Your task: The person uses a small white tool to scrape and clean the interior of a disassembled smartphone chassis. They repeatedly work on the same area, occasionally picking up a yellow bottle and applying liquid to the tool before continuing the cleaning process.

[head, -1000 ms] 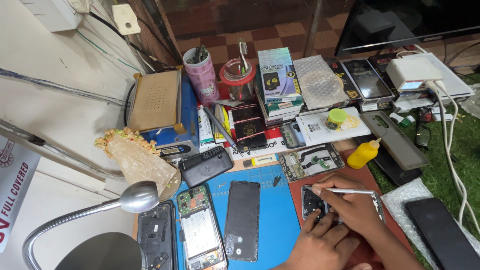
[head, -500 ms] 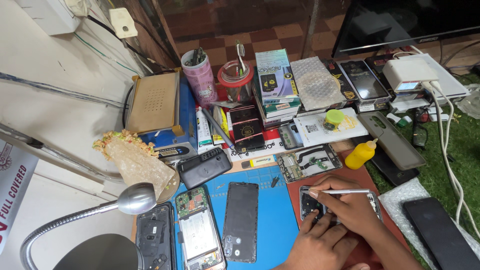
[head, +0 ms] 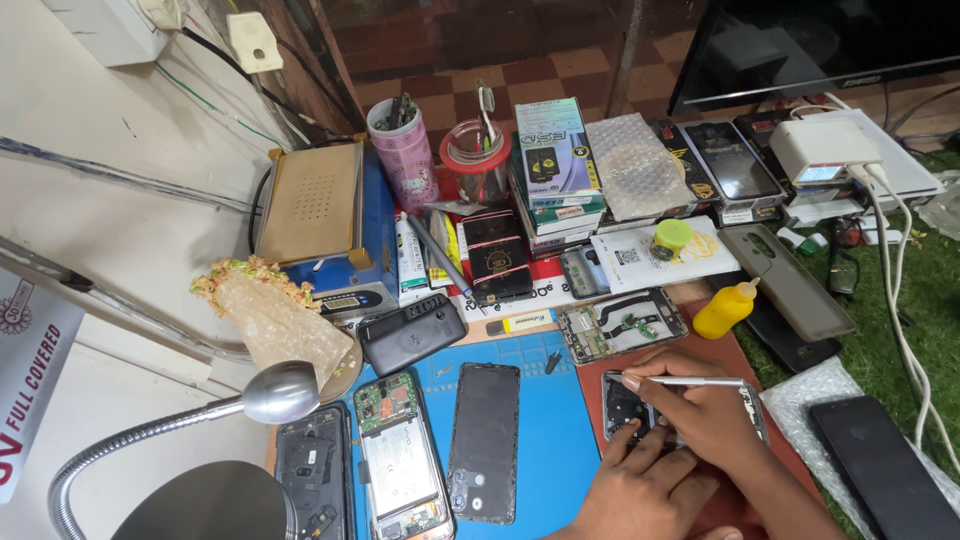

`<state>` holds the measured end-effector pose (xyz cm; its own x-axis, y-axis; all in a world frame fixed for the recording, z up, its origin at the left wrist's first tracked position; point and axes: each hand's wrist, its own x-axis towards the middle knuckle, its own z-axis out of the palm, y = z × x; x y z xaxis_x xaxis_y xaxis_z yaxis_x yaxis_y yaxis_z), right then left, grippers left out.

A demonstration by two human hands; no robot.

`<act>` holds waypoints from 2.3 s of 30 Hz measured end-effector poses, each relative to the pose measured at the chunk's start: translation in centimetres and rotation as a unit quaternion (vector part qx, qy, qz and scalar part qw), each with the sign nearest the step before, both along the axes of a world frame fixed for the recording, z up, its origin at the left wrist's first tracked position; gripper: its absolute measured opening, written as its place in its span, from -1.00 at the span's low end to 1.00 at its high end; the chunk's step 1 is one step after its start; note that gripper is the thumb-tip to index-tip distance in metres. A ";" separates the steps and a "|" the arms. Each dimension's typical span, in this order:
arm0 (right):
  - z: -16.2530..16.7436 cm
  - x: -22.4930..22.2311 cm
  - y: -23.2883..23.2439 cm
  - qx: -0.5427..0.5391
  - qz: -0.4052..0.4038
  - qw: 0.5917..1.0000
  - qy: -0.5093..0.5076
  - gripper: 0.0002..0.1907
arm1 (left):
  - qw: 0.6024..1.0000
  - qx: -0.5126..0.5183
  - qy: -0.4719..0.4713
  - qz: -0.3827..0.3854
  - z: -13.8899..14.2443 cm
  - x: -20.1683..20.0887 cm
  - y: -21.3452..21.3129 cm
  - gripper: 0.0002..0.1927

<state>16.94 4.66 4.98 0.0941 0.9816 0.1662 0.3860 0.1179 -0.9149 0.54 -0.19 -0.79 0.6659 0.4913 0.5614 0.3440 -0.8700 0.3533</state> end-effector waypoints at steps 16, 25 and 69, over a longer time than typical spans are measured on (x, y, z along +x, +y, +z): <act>-0.9 0.4 0.0 -0.033 -0.022 0.998 0.043 -0.87 | 1.000 0.003 0.003 -0.001 0.2 -0.1 0.0 -0.46; 0.3 -0.3 0.0 0.001 -0.013 1.000 -0.004 -0.88 | 1.000 0.004 0.004 -0.001 0.3 -0.1 0.0 -0.46; 0.0 0.3 0.1 -0.028 0.019 0.999 -0.011 -0.91 | 1.000 0.022 0.001 0.003 0.1 0.1 0.1 -0.45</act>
